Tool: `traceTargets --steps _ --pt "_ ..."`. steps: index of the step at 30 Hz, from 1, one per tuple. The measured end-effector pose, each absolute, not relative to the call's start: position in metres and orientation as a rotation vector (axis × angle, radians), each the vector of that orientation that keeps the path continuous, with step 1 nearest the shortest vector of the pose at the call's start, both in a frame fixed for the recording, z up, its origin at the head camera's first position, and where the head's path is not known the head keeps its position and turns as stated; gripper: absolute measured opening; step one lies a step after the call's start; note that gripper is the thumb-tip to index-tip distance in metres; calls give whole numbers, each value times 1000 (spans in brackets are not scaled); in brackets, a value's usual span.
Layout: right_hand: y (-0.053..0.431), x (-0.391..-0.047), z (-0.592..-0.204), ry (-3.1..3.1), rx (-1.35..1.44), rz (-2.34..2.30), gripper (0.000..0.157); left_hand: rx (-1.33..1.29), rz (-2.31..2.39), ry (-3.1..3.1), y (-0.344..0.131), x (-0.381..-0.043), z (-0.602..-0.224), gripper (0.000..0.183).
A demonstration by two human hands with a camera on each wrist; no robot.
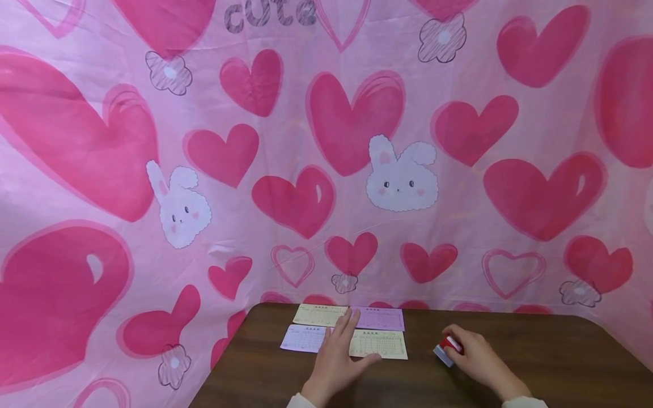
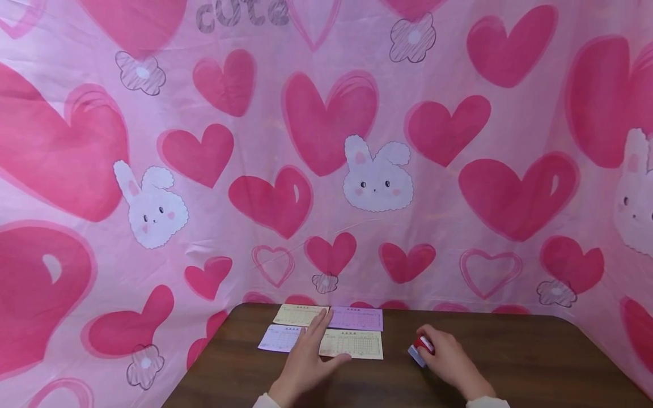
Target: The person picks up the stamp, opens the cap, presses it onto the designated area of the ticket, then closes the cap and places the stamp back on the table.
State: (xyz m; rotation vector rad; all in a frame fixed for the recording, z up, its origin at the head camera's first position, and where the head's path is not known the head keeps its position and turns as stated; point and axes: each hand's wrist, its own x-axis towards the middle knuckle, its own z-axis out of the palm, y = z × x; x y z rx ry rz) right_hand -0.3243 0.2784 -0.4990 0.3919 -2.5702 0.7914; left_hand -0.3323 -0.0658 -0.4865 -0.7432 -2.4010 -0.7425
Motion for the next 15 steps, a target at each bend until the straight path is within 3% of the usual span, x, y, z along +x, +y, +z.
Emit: traceTargets --steps 15 --pt "258 -318 -486 -2479 342 896 30 -845 -725 -2206 -61 -329 -494 83"
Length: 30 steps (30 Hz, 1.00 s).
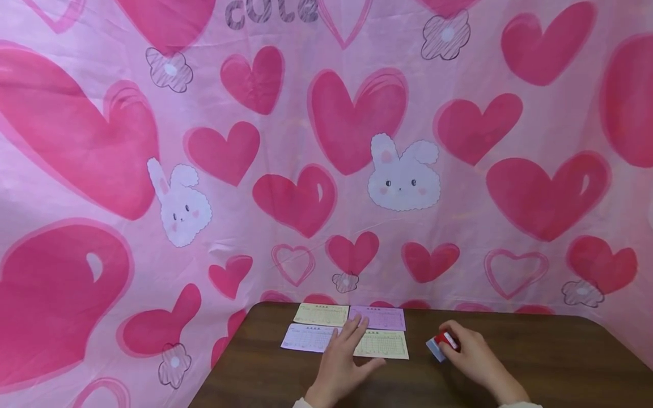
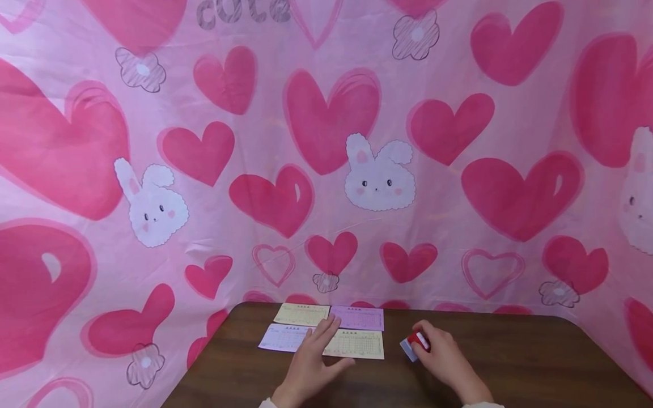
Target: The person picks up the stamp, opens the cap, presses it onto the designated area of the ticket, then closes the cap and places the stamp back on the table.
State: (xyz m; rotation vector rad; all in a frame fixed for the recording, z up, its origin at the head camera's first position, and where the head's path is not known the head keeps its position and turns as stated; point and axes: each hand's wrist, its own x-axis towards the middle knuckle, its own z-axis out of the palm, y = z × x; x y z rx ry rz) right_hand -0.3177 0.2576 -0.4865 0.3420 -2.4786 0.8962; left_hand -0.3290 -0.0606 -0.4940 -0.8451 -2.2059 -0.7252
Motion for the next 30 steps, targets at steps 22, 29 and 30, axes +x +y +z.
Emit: traceTargets --steps 22,29,30 --pt "255 -300 -475 -2313 342 906 31 -929 -727 -2177 -47 -315 -492 87" --pt "257 -298 -472 -2294 347 892 30 -936 -712 -2163 -46 -313 -492 87" --pt "257 -298 -471 -2291 350 890 30 -936 -709 -2159 -46 -313 -492 87"
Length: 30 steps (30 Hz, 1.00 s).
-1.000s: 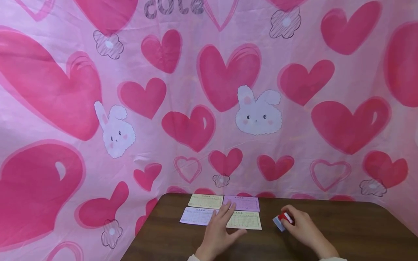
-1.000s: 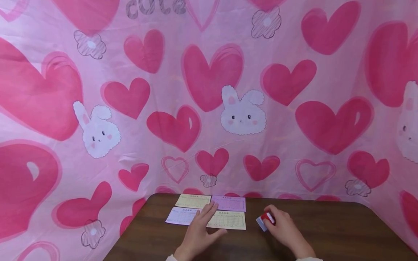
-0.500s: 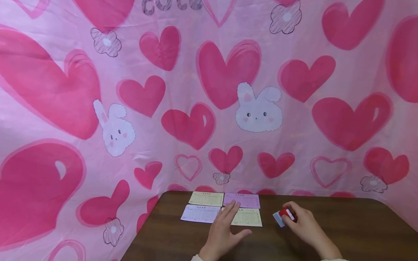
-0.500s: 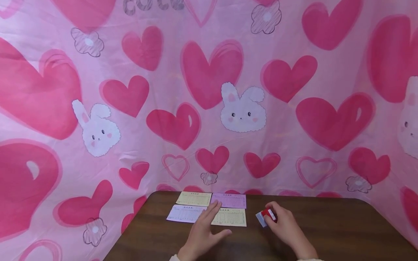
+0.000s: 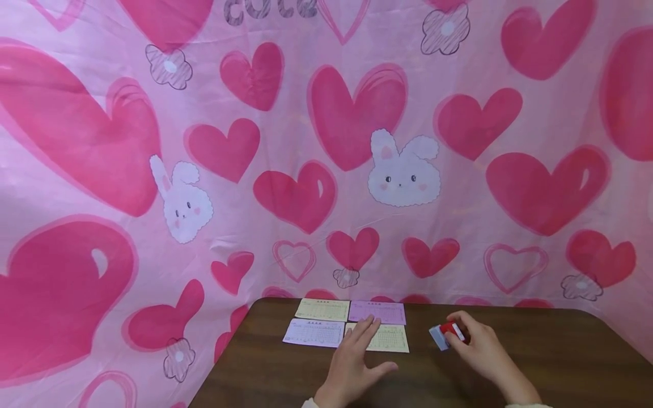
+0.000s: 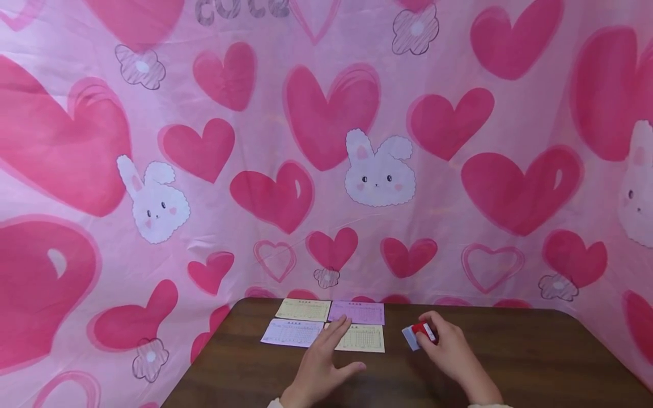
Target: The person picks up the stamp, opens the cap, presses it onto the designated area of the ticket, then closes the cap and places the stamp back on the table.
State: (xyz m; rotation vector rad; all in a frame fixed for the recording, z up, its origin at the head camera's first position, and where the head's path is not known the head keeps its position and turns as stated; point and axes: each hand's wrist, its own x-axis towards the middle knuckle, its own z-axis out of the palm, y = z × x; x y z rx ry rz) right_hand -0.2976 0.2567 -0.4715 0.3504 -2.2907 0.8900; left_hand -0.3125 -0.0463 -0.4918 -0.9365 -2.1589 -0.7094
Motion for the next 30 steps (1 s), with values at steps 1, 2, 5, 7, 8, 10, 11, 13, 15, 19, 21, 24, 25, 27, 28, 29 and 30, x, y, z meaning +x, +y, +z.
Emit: traceTargets --steps 1,2,5,7,8,10,11,13,15,19,21,24,25,27,28,29,30 --pt "257 -298 -471 -2289 353 887 30 -938 -708 -2156 -46 -313 -492 88" --pt "256 -298 -470 -2287 356 888 30 -939 -704 -2154 -46 -313 -491 88" --pt "256 -298 -468 -2288 362 895 30 -939 -702 -2152 -45 -311 -491 88" --pt "256 -297 -468 -2293 362 899 30 -939 -712 -2153 -45 -310 -491 88" --pt "256 -296 -467 -2294 362 902 30 -939 -719 -2155 -45 -310 -491 88" --pt "256 -295 -467 -2300 358 903 30 -939 -737 -2157 -45 -309 -491 88" --pt "255 -295 -466 -2303 356 904 30 -940 -745 -2158 -45 -309 -491 88" --pt "255 -294 -465 -2312 354 911 30 -943 -751 -2159 -44 -309 -491 88" --pt "255 -293 -463 -2324 354 924 30 -946 -750 -2160 -44 -309 -491 87" --pt "253 -291 -460 -2355 360 960 30 -958 -757 -2157 -44 -309 -491 87" --pt "252 -290 -458 -2368 362 970 30 -965 -768 -2156 -43 -308 -491 86" --pt "250 -289 -456 -2379 364 985 29 -974 -783 -2156 -42 -307 -490 86" --pt "250 -289 -456 -2380 367 992 29 -978 -787 -2155 -42 -306 -490 86" --pt "249 -289 -455 -2382 369 1006 29 -982 -792 -2159 -41 -305 -490 87" --pt "248 -288 -455 -2385 368 1013 28 -983 -793 -2163 -41 -304 -490 87" --pt "248 -288 -455 -2387 367 1020 28 -984 -790 -2165 -41 -303 -491 87" --pt "247 -288 -454 -2388 366 1025 28 -987 -790 -2168 -41 -303 -491 87"
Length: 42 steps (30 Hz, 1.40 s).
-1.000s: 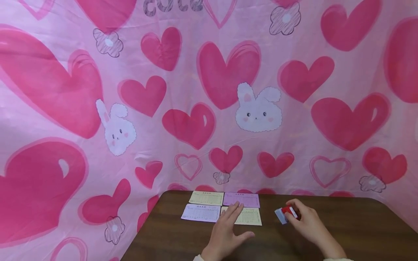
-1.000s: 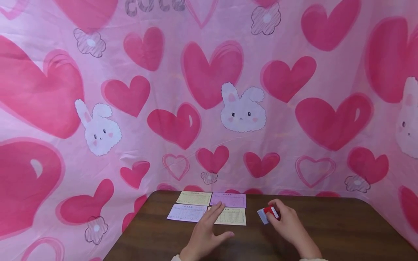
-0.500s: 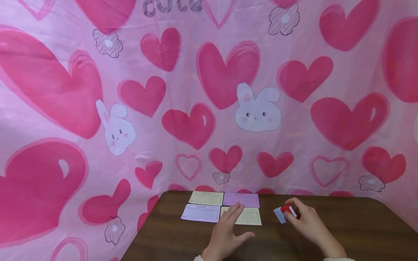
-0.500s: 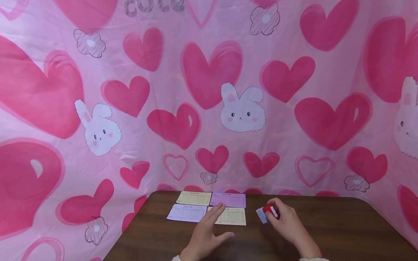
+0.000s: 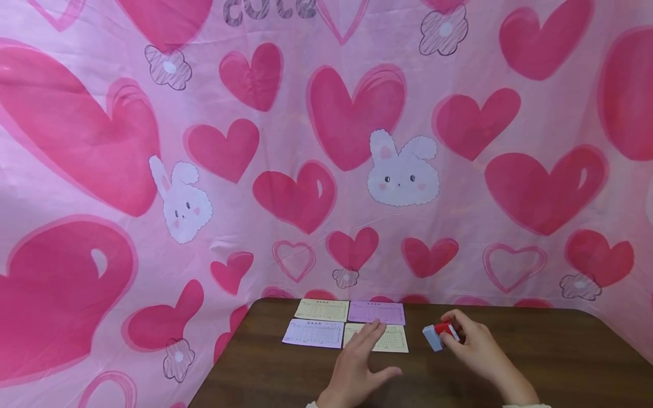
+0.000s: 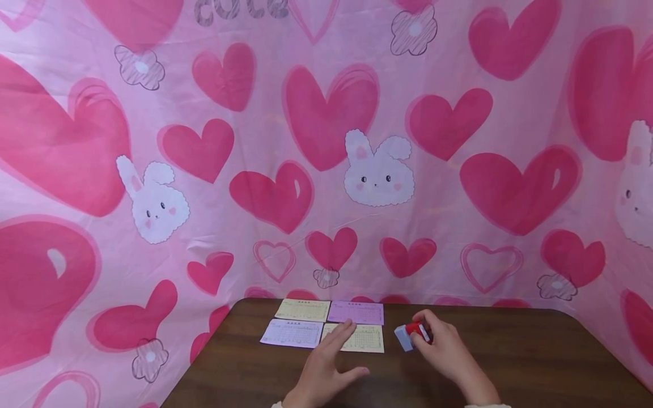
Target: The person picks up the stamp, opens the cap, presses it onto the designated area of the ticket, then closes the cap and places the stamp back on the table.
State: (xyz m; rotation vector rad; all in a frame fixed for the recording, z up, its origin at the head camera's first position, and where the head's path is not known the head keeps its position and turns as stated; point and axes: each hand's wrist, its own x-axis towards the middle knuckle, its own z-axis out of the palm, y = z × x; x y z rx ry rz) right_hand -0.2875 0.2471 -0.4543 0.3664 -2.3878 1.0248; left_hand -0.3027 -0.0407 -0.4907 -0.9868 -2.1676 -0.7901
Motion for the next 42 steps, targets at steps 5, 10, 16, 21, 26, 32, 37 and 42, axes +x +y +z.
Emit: traceTargets --steps 5,10,16,21,26,32,37,42 --pt "244 -286 -453 -2390 371 1052 28 -992 -774 -2185 -39 -300 -492 86" --pt "241 -286 -452 -2372 408 1081 27 -1005 -755 -2162 -37 -298 -492 86" --pt "236 -285 -449 -2395 423 1136 27 -1028 -730 -2124 -35 -299 -493 86" --pt "232 -285 -447 -2401 442 1143 27 -1027 -733 -2114 -34 -299 -494 85" --pt "231 -283 -447 -2404 467 1157 27 -1036 -726 -2111 -33 -298 -493 83" --pt "230 -283 -448 -2349 593 1176 25 -1088 -743 -2100 -29 -295 -494 78" --pt "227 -283 -447 -2315 647 1202 24 -1116 -732 -2053 -25 -294 -495 81" --pt "225 -282 -445 -2350 637 1252 24 -1125 -743 -2030 -24 -293 -495 82"
